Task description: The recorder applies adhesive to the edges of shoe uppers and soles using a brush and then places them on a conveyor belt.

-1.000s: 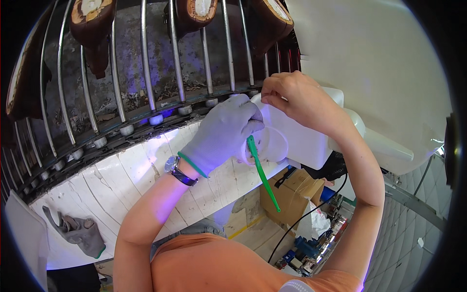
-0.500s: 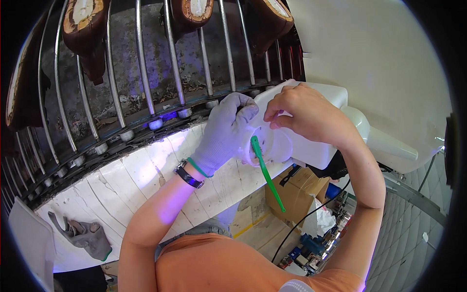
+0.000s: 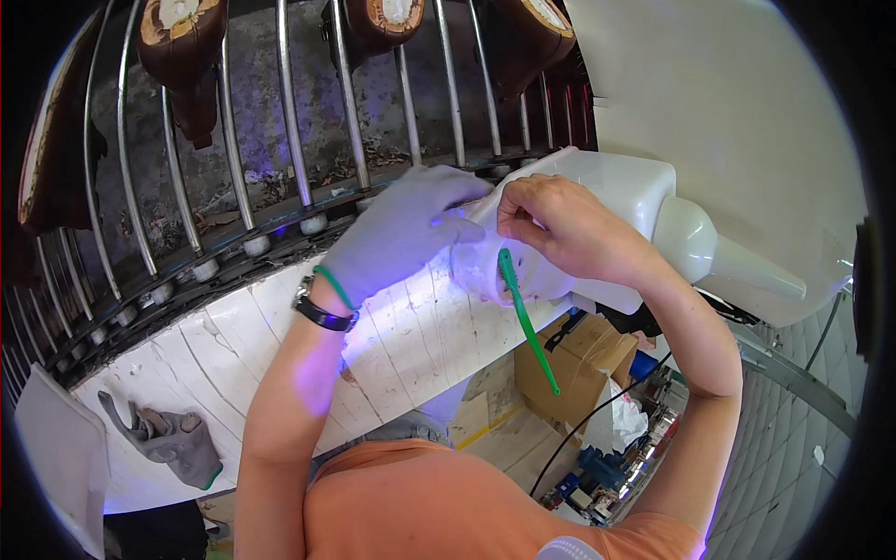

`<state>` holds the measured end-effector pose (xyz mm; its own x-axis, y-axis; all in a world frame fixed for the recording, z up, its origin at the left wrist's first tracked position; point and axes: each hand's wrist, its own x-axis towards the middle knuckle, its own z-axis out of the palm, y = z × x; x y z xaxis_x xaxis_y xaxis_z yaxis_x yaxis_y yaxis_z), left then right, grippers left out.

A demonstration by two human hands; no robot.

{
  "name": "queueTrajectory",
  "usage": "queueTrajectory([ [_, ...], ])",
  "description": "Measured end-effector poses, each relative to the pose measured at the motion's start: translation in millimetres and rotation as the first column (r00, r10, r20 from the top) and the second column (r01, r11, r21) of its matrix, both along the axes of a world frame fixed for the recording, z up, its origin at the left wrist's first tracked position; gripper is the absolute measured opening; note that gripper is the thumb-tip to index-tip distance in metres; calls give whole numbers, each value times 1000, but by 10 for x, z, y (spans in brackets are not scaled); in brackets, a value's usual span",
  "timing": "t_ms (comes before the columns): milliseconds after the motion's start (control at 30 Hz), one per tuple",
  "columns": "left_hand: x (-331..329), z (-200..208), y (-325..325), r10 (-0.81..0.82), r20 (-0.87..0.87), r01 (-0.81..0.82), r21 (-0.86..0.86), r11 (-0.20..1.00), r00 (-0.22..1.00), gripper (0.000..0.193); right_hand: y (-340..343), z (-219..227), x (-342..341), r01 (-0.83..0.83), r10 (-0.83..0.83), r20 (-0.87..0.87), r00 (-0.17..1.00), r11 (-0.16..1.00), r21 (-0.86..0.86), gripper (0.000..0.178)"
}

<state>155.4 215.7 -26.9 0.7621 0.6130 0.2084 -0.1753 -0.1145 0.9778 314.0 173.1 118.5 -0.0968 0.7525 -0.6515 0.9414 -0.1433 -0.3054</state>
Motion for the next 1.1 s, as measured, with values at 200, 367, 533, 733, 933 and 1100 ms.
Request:
queueTrajectory([
  [200,9,154,-42,-207,-140,185,-154,971,968,28,-47,-20,18,320,-339,-173,925,939,-128,10],
  [367,81,139,-94,-94,-31,90,-109,990,995,16,-78,26,10,303,-305,-164,938,952,-37,8],
  [533,97,136,-117,-101,-35,91,-215,972,994,16,-210,-22,-11,225,-208,-115,971,961,163,10],
  [733,93,141,-121,-94,-44,77,-302,950,995,14,-286,-50,-146,214,-199,-91,976,955,205,14],
  [933,118,102,-113,-16,-27,7,-307,952,1000,14,-275,-154,-137,453,-437,-152,886,887,89,17],
  [1100,71,81,-90,-45,55,63,-386,921,997,21,-336,-255,-1,588,-549,-354,757,808,6,14],
])
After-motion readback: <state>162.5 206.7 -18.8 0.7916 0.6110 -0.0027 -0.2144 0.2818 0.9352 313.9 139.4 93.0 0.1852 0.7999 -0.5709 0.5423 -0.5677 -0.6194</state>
